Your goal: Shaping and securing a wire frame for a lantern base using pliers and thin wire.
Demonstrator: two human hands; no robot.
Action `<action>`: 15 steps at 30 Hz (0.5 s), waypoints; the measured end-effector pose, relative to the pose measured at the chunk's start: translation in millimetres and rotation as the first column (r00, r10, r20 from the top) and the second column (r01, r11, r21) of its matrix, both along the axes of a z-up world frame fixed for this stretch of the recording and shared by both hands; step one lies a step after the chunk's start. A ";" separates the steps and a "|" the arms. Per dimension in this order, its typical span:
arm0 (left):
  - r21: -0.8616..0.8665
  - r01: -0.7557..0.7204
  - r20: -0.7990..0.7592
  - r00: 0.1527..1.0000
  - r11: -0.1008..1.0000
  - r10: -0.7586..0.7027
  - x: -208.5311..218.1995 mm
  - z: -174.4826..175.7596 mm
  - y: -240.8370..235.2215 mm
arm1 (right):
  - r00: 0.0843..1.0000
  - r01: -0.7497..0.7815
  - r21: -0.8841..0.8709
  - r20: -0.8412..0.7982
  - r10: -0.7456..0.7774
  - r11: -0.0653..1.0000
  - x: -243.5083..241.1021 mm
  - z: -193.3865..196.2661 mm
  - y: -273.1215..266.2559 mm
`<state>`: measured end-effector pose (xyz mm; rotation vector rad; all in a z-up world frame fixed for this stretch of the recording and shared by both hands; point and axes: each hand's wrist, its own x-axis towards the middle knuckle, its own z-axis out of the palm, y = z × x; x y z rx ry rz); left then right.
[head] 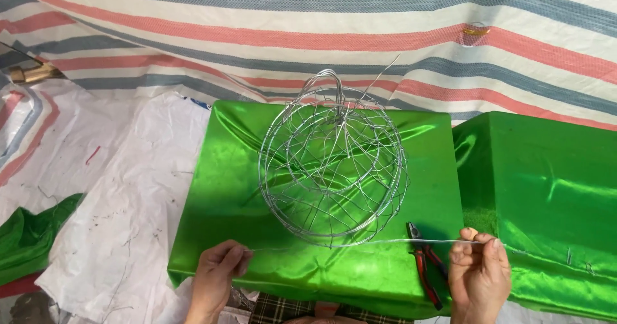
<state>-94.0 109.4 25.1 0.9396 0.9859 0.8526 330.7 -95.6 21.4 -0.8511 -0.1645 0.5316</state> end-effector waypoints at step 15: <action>0.521 0.221 -0.028 0.970 0.824 -0.242 30.4 113.9 -5.6 | 0.134 0.528 -0.528 0.825 0.549 0.665 -101.0 39.9 1.6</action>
